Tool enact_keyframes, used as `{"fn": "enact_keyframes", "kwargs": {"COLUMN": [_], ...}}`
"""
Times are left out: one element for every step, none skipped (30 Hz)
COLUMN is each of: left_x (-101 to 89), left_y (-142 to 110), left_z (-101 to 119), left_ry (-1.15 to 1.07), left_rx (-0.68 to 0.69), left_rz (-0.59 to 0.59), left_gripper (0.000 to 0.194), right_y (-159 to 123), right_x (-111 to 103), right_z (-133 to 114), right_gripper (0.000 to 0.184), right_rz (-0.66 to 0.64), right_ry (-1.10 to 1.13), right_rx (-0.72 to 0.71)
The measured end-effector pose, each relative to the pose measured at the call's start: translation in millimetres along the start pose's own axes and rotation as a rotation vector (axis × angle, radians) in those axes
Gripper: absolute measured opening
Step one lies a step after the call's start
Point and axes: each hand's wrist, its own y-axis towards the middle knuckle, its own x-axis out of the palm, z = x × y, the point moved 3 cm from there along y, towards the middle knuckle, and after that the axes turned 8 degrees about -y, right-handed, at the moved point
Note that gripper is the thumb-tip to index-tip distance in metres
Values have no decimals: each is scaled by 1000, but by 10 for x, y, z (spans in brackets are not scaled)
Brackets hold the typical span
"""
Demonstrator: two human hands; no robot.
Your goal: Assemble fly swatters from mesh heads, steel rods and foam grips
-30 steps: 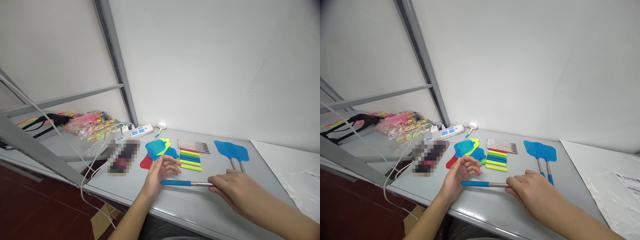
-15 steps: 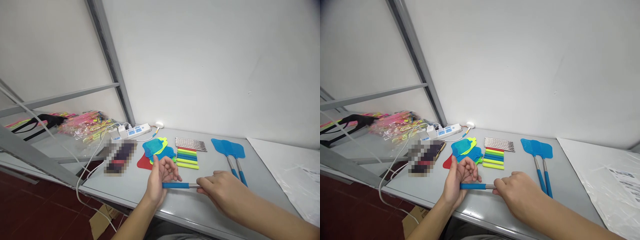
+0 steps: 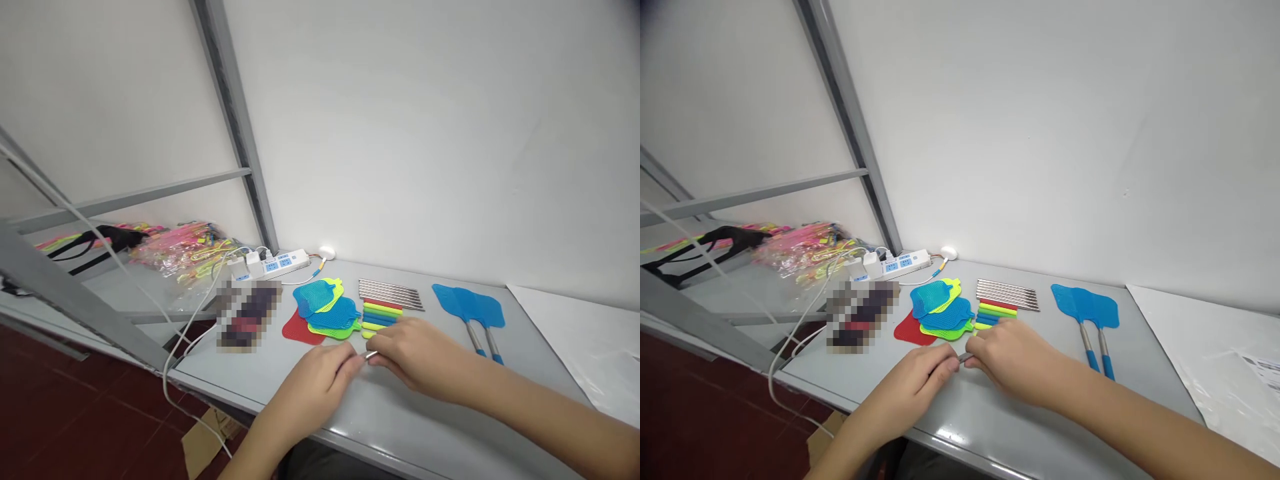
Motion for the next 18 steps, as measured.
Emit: {"fn": "enact_keyframes", "kwargs": {"left_x": [-36, -73, -109, -141, -164, -175, -171, -156, -133, -109, -91, -79, -76, -79, -86, -95, -103, -111], "left_y": [-43, -83, -119, -152, -182, -208, -228, -241, -246, -246, -244, -241, -239, -241, -245, -252, -261, -271], "left_z": [-32, -88, -165, -258, -361, -465, -564, -649, -718, -769, -803, -826, -841, -851, -858, -864, -869, -872], "left_ry": [8, -14, -64, -143, -251, -384, -529, -666, -775, -851, -904, -943, -975, -1007, -1040, -1072, -1097, -1115], "left_rx": [-15, -43, -80, -118, -156, -189, -216, -236, -253, -265, -267, -265, -258, -248, -238, -233, -229, -227], "left_rz": [4, 35, 95, 177, 270, 361, 438, 499, 532, 552, 569, 583, 602, 624, 645, 664, 682, 697], "left_gripper": [27, 25, 25, 27, 31, 35, 38, 40, 42, 43, 43, 44, 43, 43, 42, 42, 42, 42], "right_y": [108, 224, 348, 480, 619, 763, 908, 1049, 1178, 1290, 1380, 1443, 1479, 1487, 1470, 1431, 1374, 1303], "right_x": [-30, -46, -44, -18, 35, 111, 206, 315, 431, 544, 646, 730, 793, 835, 855, 856, 843, 820], "right_z": [29, 67, 115, 170, 225, 273, 307, 320, 313, 292, 258, 217, 172, 125, 78, 34, -11, -56], "right_gripper": [23, 22, 30, 43, 56, 62, 65, 69, 73, 78, 83, 86, 87, 87, 86, 84, 81, 78], "right_rz": [9, 28, 55, 84, 106, 118, 119, 103, 72, 32, -8, -46, -81, -111, -134, -151, -161, -161], "right_ry": [66, 145, 225, 296, 344, 361, 346, 303, 252, 207, 168, 142, 130, 126, 126, 129, 133, 138], "right_rx": [-14, -26, -32, -26, -12, 6, 23, 27, 25, 26, 24, 22, 17, 6, -6, -18, -30, -44]}}
